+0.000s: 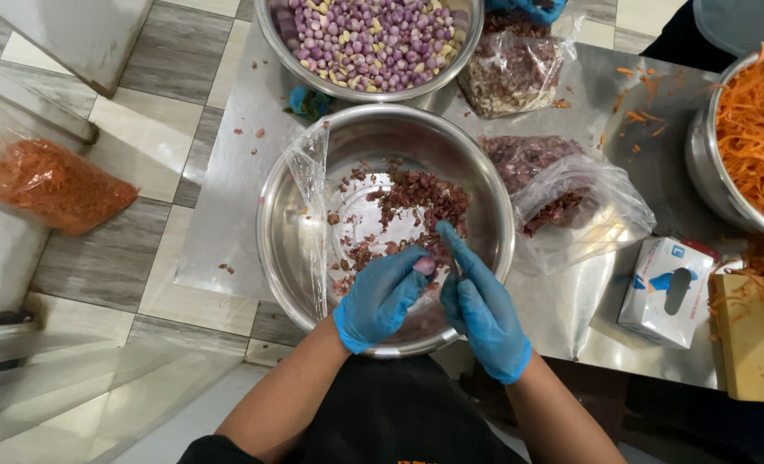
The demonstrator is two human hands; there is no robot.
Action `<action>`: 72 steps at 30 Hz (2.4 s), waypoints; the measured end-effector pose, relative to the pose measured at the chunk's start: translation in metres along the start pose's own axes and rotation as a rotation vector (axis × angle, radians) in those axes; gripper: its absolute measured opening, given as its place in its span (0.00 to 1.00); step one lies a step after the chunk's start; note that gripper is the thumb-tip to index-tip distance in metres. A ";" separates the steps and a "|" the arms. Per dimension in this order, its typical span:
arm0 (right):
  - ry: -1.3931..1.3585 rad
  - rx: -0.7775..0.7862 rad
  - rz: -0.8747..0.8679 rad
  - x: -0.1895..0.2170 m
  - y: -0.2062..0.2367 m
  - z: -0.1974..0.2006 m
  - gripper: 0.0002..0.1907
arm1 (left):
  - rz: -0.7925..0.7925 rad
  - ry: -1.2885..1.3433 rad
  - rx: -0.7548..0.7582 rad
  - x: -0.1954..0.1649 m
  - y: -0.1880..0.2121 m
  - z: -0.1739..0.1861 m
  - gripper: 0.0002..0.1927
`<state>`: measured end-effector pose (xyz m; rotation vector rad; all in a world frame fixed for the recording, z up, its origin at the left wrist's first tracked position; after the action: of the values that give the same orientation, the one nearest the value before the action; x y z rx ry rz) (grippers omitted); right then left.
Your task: The person peels small red shallots one at a time with a small paring knife, trimming the ends and removing the skins, and drops the peeled shallots into a large metal bowl that gradually fills with peeled shallots. Other workers shred carrots at the same stainless steel table.
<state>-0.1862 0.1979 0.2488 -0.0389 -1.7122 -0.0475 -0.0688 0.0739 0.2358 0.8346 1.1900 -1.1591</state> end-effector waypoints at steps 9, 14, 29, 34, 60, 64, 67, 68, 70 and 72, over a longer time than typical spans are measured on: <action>0.487 -0.050 0.132 -0.006 -0.001 -0.004 0.26 | -0.161 0.118 -0.157 -0.019 0.001 -0.009 0.20; 0.450 -0.112 0.112 -0.009 0.001 -0.009 0.26 | -0.118 -0.012 -0.224 -0.015 0.001 -0.013 0.19; 0.053 -0.205 0.043 -0.044 0.007 0.001 0.14 | -0.174 -0.207 -0.175 -0.008 -0.001 -0.004 0.16; -0.108 -0.203 -0.044 -0.041 0.001 -0.005 0.16 | -0.065 -0.045 -0.226 0.007 0.000 -0.003 0.18; -0.058 -0.238 0.123 -0.062 0.011 0.000 0.09 | -0.165 -0.034 -0.265 -0.005 0.001 -0.027 0.14; -0.146 -0.215 0.111 -0.060 0.011 -0.001 0.07 | -0.388 -0.348 -0.220 -0.013 0.003 -0.013 0.13; -0.226 -0.271 0.019 -0.055 0.005 -0.002 0.08 | -0.202 -0.241 -0.170 -0.003 -0.004 -0.008 0.15; -0.251 -0.274 0.010 -0.052 0.002 -0.003 0.08 | -0.161 -0.199 -0.229 -0.001 -0.003 -0.006 0.15; -0.269 -0.286 -0.013 -0.045 -0.002 -0.005 0.09 | -0.078 -0.114 -0.347 0.001 -0.002 -0.006 0.16; -0.252 -0.302 -0.039 -0.040 -0.007 -0.008 0.11 | -0.154 -0.157 -0.338 -0.004 0.002 -0.008 0.16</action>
<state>-0.1733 0.1909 0.2103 -0.2445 -1.9448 -0.3428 -0.0693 0.0832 0.2381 0.3949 1.2895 -1.0844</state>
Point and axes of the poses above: each hand's wrist, its own y-axis away from the middle knuckle, its own z-axis out of the back of the hand, x = y × z, the point moved 4 cm from there along -y, towards the middle knuckle, and after that the axes turned 13 degrees about x, right-handed, at the moved point
